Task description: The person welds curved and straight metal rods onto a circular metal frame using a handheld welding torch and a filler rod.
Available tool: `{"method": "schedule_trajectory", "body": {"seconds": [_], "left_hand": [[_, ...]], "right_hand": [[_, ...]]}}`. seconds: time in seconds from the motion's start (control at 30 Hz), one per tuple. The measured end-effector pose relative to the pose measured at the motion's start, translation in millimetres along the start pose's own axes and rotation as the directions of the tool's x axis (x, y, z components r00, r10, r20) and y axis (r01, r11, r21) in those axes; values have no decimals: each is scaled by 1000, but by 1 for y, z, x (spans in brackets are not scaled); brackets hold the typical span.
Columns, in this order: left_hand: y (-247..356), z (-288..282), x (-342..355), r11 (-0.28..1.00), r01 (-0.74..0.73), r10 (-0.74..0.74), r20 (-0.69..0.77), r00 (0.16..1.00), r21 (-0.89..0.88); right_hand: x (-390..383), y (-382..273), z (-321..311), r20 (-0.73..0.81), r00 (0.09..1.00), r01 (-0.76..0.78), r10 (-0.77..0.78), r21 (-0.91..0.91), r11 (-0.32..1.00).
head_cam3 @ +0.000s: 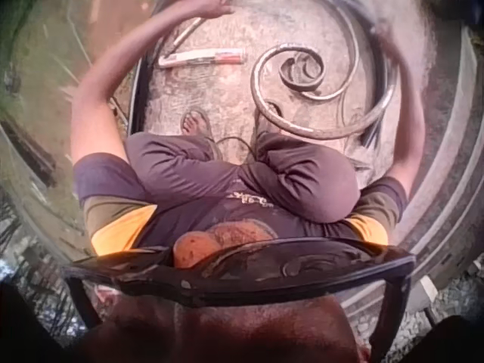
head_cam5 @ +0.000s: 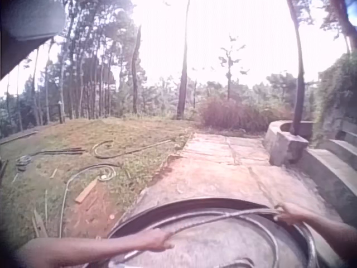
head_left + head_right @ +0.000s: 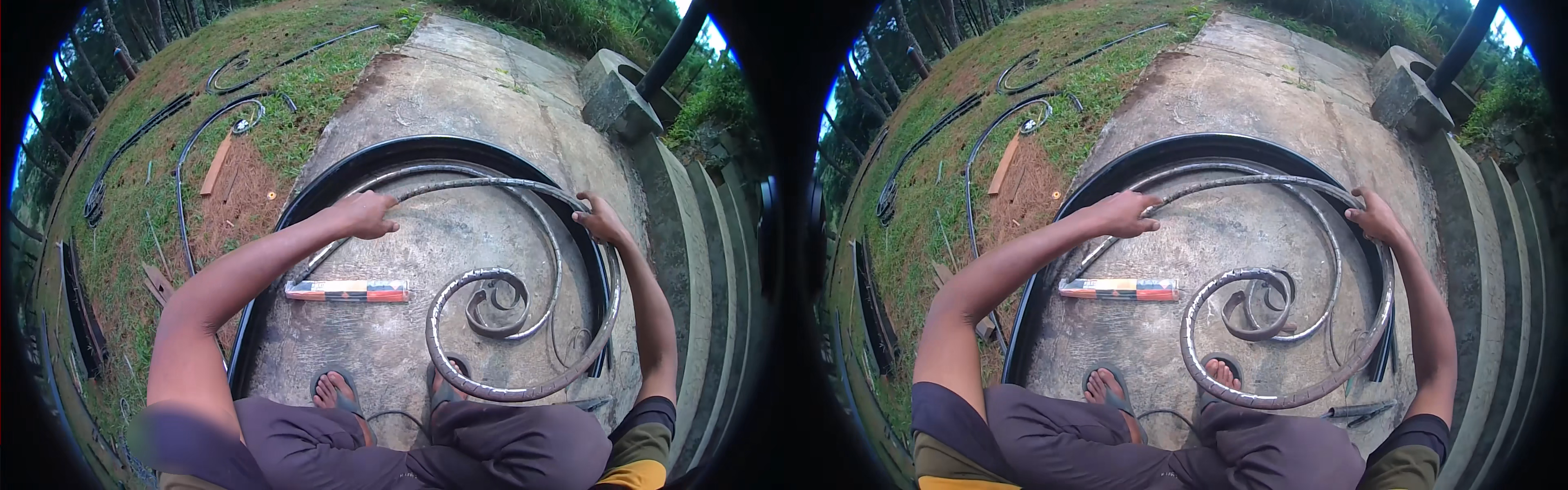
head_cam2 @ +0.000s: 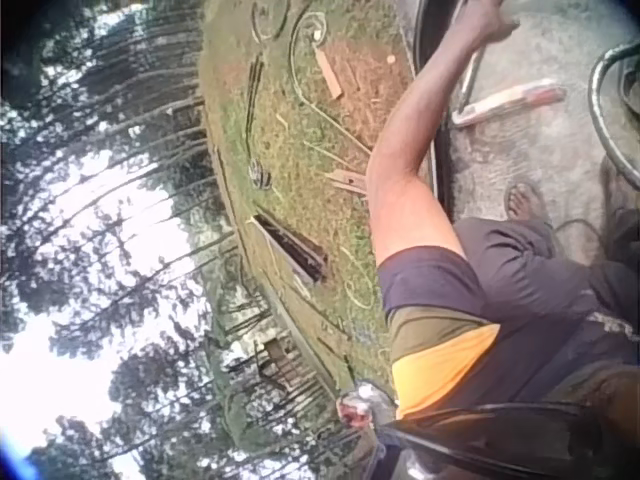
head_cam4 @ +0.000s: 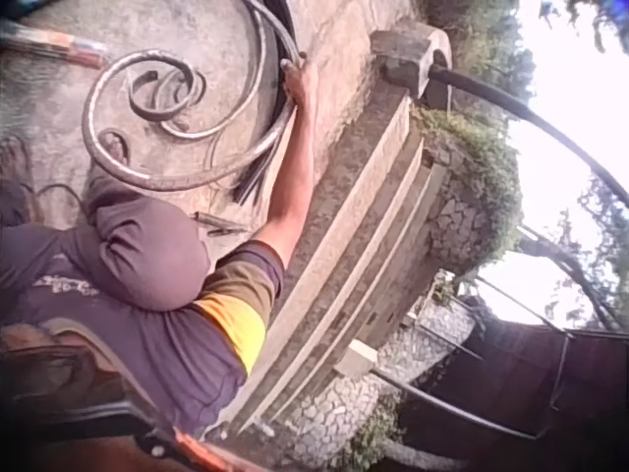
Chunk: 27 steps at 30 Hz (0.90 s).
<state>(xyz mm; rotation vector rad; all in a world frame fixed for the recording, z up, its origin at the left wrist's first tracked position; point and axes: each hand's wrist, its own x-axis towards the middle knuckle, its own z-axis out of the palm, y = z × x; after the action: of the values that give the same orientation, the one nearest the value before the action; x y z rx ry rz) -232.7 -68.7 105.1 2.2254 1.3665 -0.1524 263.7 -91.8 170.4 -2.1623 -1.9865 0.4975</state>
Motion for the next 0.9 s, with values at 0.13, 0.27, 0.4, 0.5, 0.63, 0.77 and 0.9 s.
{"method": "schedule_trajectory", "body": {"seconds": [0.13,0.27,0.4,0.5,0.63,0.77,0.9], "left_hand": [[-59,52,10,992,123,-124,-33,992,-19],[-81,88,11,986,163,-151,-207,967,39],[-97,108,22,980,120,-47,-403,914,159],[-105,115,41,990,136,-111,-427,898,29],[-111,108,62,964,252,-267,-283,921,-87],[-117,74,74,967,243,-254,-260,932,-77],[-130,40,81,987,158,-155,-256,954,-9]], "right_hand": [[-2,49,39,-27,993,-115,118,74,991],[-14,91,95,-206,977,-35,52,90,995],[-37,112,145,-200,947,-180,252,321,930],[-46,115,158,-127,942,-202,309,523,828],[-47,112,153,-53,942,-245,330,561,791],[-50,106,146,-8,936,-280,352,587,759],[-53,100,155,13,920,-322,391,593,738]]}}
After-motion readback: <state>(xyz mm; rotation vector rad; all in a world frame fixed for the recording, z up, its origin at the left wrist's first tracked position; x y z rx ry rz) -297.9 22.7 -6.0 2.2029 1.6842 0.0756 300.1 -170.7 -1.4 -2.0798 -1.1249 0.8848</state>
